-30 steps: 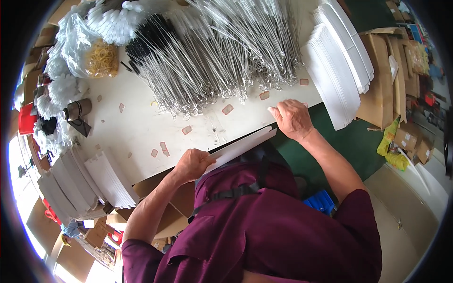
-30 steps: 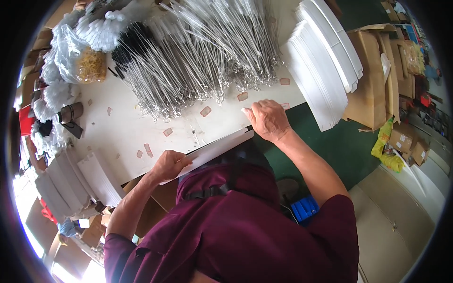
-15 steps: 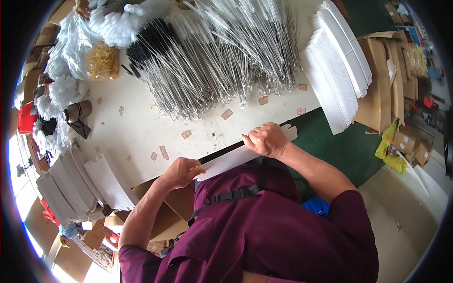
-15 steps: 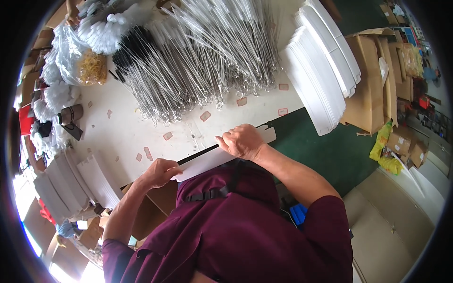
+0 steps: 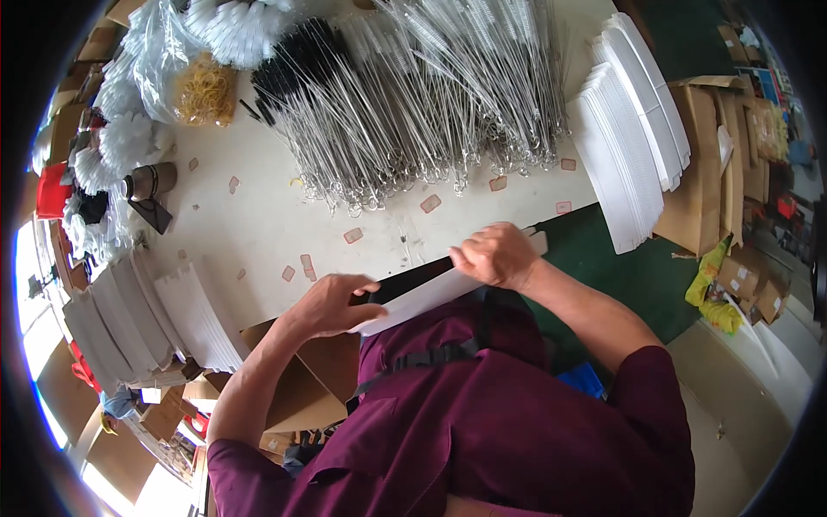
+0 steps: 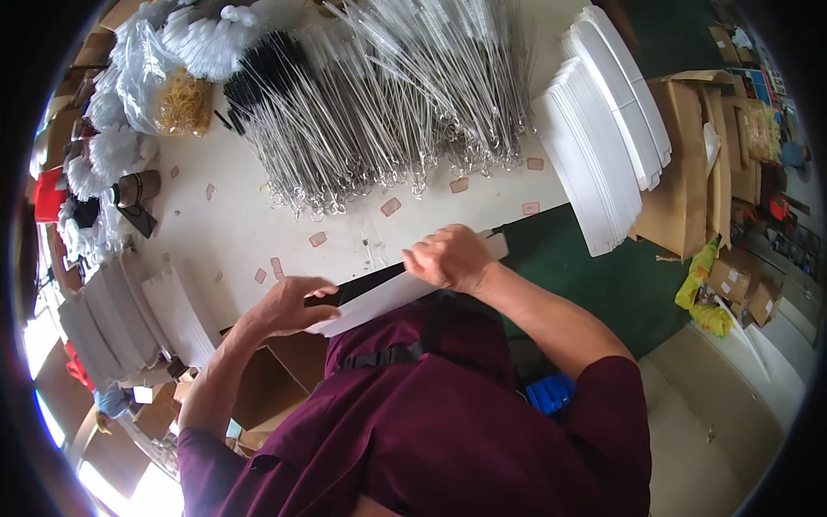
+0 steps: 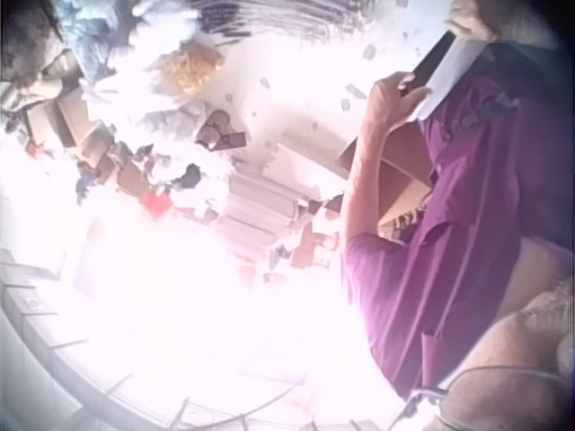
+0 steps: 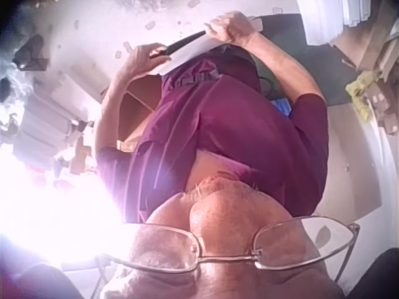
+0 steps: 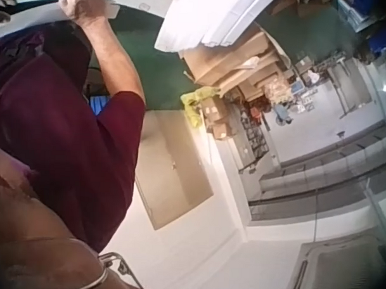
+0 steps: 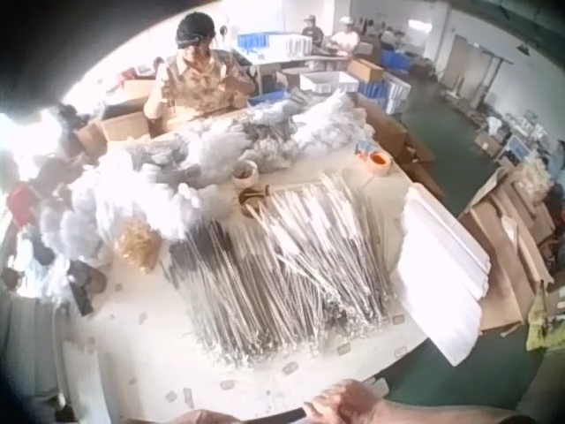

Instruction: Packing cleaning brushes into white paper boxes at a sorting table in a warehouse environment.

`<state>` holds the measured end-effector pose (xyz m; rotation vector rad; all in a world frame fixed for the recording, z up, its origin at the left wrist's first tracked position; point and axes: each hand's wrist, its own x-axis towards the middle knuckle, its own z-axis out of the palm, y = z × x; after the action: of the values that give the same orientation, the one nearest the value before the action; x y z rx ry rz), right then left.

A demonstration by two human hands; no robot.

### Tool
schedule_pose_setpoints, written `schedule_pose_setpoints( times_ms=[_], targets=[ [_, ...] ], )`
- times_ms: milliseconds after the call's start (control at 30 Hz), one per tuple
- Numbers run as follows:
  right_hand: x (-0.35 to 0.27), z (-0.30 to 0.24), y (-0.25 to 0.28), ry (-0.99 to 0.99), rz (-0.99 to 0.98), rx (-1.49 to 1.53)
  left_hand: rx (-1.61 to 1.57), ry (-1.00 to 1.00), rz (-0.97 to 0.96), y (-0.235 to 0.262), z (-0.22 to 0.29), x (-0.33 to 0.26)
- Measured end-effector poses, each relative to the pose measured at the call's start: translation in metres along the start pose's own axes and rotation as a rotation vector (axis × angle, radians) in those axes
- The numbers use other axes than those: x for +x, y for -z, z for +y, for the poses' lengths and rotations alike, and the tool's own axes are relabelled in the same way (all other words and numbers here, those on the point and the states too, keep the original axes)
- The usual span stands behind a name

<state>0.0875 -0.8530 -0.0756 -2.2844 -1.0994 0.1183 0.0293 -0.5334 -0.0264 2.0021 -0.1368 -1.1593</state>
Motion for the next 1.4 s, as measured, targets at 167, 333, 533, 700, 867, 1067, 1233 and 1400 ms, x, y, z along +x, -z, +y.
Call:
schedule_pose_setpoints(
  times_ms=[167,333,533,700,867,1067,1233,1400],
  targets=[
    [0.05,-0.034,-0.027,0.132,0.075,0.069,-0.338,-0.072,-0.169,-0.016,-0.002,0.042],
    [0.057,-0.032,-0.015,-0.018,0.163,0.153,-0.351,0.257,-0.259,-0.007,0.0,0.027],
    [0.019,0.022,-0.012,-0.419,0.303,0.053,0.515,0.08,0.472,-0.016,-0.065,-0.022],
    [0.023,0.033,-0.034,-0.467,0.151,-0.099,0.62,0.124,0.613,-0.014,-0.116,-0.028],
    [0.022,0.045,-0.054,-0.525,0.098,-0.222,0.663,0.214,0.652,-0.014,-0.157,-0.037],
    [0.019,0.049,-0.067,-0.548,0.183,-0.225,0.678,0.13,0.644,-0.008,-0.146,-0.039],
    [0.016,0.047,-0.061,-0.603,0.217,-0.116,0.627,-0.03,0.763,-0.011,-0.115,-0.022],
    [0.007,0.048,-0.034,-0.63,0.194,-0.014,0.54,-0.09,0.744,-0.014,-0.081,0.009]
  ],
)
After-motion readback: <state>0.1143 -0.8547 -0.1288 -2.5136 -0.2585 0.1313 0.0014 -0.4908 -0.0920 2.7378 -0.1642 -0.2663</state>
